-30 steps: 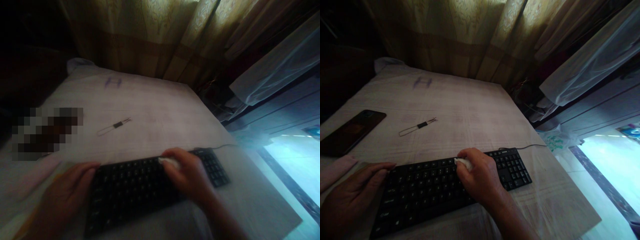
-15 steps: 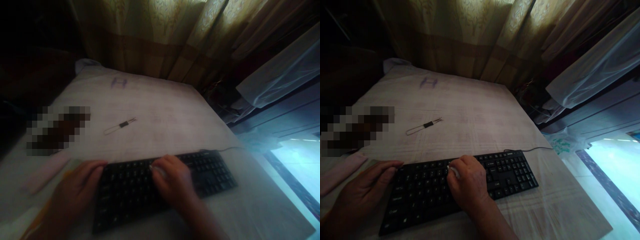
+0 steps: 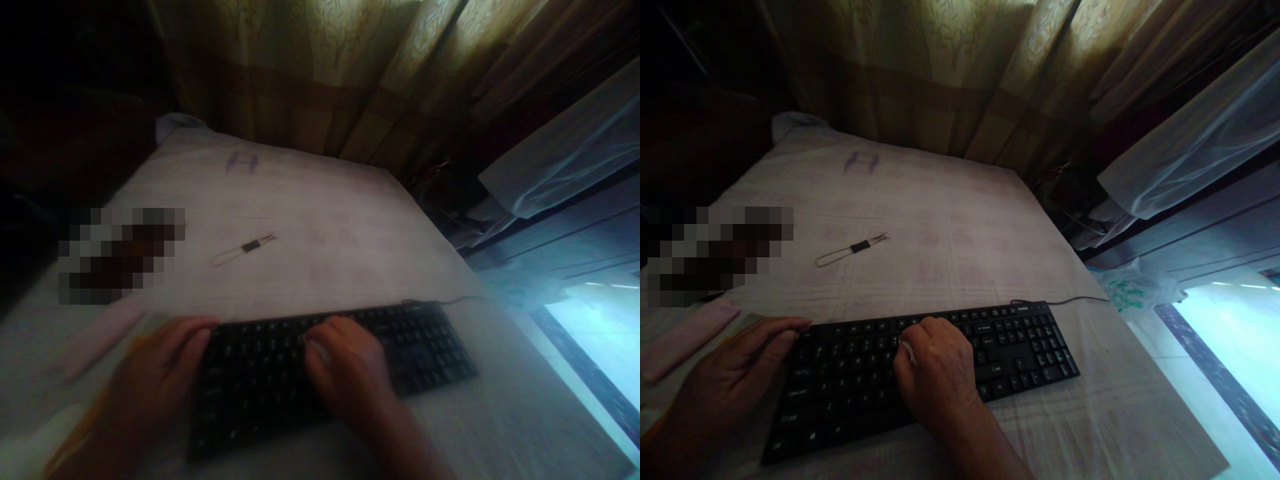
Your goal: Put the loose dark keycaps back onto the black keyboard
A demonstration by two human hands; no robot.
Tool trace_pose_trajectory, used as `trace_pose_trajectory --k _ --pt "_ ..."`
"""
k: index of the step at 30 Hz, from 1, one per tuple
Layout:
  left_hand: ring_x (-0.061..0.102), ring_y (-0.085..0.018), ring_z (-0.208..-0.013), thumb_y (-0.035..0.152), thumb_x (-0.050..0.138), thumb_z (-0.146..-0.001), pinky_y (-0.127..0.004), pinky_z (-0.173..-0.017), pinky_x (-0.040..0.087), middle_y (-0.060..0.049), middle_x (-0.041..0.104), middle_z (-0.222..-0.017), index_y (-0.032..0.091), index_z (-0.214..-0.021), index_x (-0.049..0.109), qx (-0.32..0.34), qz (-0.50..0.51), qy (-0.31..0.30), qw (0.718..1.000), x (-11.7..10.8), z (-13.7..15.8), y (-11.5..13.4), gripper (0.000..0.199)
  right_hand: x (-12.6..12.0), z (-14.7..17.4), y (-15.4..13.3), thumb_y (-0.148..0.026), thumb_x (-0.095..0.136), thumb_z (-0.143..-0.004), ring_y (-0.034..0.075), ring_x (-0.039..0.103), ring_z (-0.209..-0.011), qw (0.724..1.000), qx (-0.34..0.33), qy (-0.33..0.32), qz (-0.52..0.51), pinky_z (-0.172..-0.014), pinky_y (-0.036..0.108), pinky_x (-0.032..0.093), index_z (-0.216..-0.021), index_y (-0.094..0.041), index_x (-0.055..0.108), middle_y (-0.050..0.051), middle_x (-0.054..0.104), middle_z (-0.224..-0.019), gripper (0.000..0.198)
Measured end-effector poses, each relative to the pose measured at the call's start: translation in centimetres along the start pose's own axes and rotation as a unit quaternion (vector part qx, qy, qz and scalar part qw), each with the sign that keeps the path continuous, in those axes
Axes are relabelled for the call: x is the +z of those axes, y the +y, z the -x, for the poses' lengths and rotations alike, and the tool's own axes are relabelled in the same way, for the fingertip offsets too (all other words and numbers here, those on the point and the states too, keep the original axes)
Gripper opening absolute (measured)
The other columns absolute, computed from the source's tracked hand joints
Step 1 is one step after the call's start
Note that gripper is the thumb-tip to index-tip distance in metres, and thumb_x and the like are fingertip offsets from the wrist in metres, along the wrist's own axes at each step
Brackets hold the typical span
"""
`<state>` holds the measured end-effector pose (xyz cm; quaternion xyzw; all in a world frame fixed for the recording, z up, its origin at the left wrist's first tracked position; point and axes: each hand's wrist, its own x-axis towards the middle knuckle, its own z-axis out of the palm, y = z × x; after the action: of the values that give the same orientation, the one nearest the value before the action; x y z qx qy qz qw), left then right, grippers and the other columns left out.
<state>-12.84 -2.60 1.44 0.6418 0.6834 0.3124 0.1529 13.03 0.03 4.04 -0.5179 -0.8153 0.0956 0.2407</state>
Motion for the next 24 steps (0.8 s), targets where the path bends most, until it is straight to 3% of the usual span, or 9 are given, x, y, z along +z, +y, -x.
trace_pose_trajectory --k 10,15,24 --pt "0.070 -0.017 -0.086 0.053 0.045 -0.089 -0.027 -0.076 0.055 0.006 0.074 -0.094 0.033 -0.095 0.067 0.025 0.006 0.013 1.000 0.5 0.2 -0.7 0.030 -0.4 0.2 0.2 -0.013 0.056 -0.075 0.017 0.059 -0.067 0.998 0.018 -0.016 -0.050 -0.063 0.028 0.041 -0.071 -0.019 0.065 0.002 0.064 -0.069 0.012" --pt "0.070 -0.017 -0.084 0.055 0.045 -0.088 -0.027 -0.074 0.055 0.005 0.074 -0.092 0.033 -0.094 0.067 0.020 0.003 0.012 1.000 0.1 0.2 -0.3 0.032 -0.3 0.1 0.2 -0.019 0.059 -0.080 0.018 0.064 -0.073 0.991 0.056 0.036 -0.117 -0.069 0.028 0.046 -0.086 -0.018 0.066 0.003 0.069 -0.079 0.009" --pt "0.070 -0.017 -0.083 0.053 0.045 -0.088 -0.028 -0.073 0.056 0.005 0.074 -0.091 0.033 -0.093 0.067 0.021 0.003 0.010 1.000 0.3 0.1 -0.3 0.030 1.0 -0.5 -1.0 -0.015 0.057 -0.082 0.017 0.059 -0.070 0.996 0.003 0.033 -0.078 -0.066 0.028 0.042 -0.076 -0.018 0.065 0.003 0.065 -0.073 0.011"
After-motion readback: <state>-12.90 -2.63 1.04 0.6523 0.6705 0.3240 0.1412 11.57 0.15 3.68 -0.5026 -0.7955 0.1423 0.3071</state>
